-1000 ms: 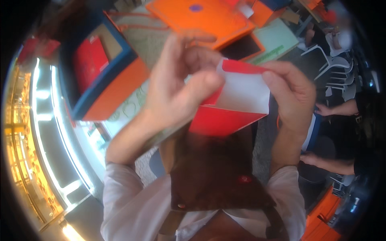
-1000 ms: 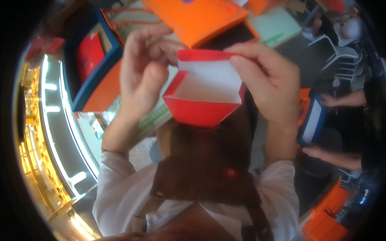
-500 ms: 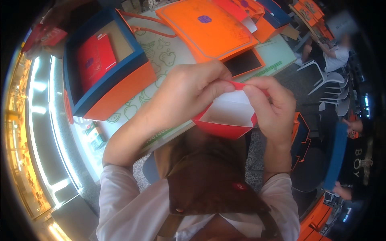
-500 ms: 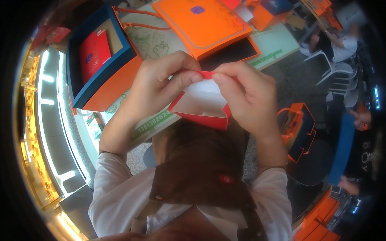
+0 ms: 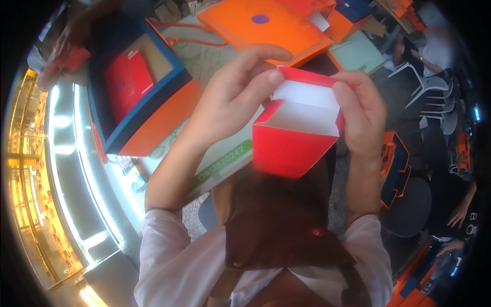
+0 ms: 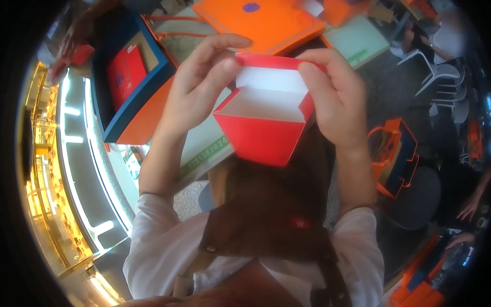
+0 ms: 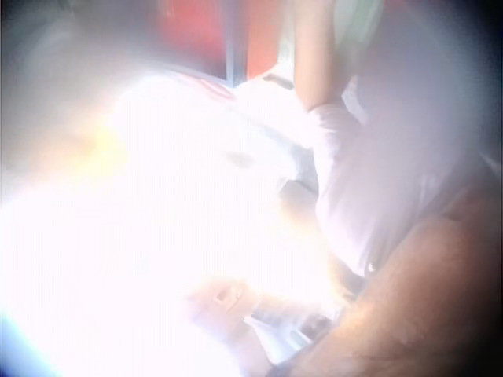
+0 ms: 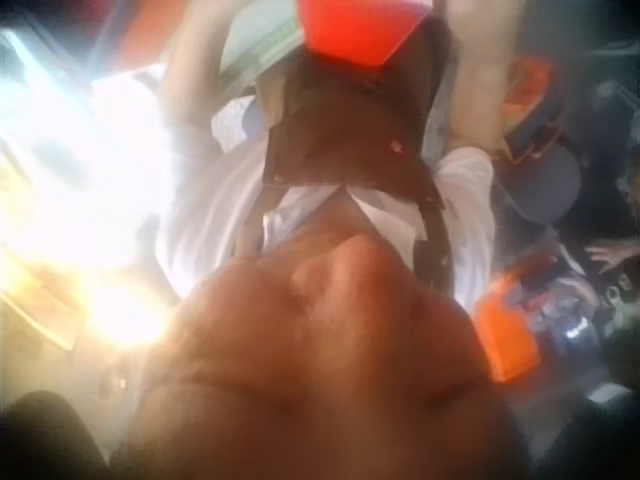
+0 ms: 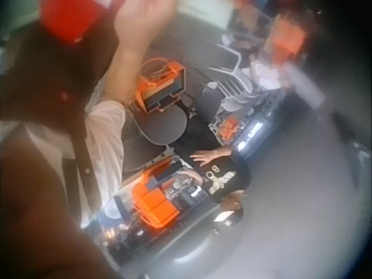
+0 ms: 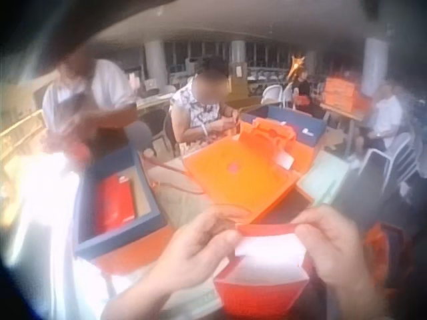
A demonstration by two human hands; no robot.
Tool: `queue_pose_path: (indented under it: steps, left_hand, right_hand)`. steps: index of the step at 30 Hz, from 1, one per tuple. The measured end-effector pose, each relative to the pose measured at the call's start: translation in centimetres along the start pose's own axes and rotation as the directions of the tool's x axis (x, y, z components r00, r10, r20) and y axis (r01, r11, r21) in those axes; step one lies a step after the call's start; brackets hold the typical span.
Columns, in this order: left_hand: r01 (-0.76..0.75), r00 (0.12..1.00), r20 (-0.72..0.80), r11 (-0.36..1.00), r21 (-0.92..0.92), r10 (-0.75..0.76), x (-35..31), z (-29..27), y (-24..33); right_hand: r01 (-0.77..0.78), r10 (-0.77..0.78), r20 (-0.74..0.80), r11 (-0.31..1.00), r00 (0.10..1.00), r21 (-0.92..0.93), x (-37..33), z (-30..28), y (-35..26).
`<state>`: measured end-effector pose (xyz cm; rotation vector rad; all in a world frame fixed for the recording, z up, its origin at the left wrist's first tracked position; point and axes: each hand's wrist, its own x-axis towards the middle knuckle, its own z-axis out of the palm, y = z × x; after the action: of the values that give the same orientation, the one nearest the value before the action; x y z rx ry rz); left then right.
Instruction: The person assembles small red and orange paper boxes by folding and tucking flaps. They place the finished boxes into larger orange boxes on the table.
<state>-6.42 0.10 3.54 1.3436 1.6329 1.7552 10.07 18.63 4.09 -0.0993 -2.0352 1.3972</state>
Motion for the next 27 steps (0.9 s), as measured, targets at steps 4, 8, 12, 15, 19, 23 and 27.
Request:
queue_pose_path:
  steps: [4, 8, 12, 15, 19, 23, 27]
  left_hand:
    - [-0.099, 0.994, 0.011, 0.948, -0.304, 0.107, -0.2, 0.9, -0.7]
    - [0.039, 0.998, 0.064, 0.929, -0.367, -0.017, -1.1, 2.6, -0.1]
    - [0.174, 0.980, 0.148, 0.938, -0.301, -0.135, -1.2, 2.2, -2.0]
    - [0.123, 0.992, 0.022, 0.971, -0.203, -0.121, -0.9, 2.8, -2.4]
    - [0.009, 0.995, -0.098, 1.000, -0.020, -0.011, -1.2, 2.8, -2.3]
    - [-0.026, 0.992, -0.120, 0.997, 0.072, 0.034, -1.2, 2.7, -2.4]
    - [-0.013, 0.977, -0.211, 0.988, 0.156, 0.046, -1.1, 2.5, -2.0]
  right_hand:
    - [-0.081, 0.117, -0.109, 0.954, 0.987, 0.289, 0.0, -1.2, 1.2]
    - [-0.093, 0.160, -0.218, 0.953, 0.963, 0.290, -0.7, -1.3, 1.4]
    - [-0.078, 0.119, -0.151, 0.964, 0.981, 0.254, -1.1, -1.0, 1.2]
    - [-0.088, 0.124, -0.116, 0.958, 0.986, 0.274, -1.2, -1.4, 0.6]
    - [-0.045, 0.066, -0.205, 0.993, 0.976, 0.107, -1.9, -1.3, 1.3]
    - [0.005, 0.024, -0.158, 0.983, 0.987, 0.182, -2.1, -1.5, 3.3]
    - [0.045, -0.010, -0.090, 0.921, 0.996, 0.388, -4.0, 1.7, 3.8]
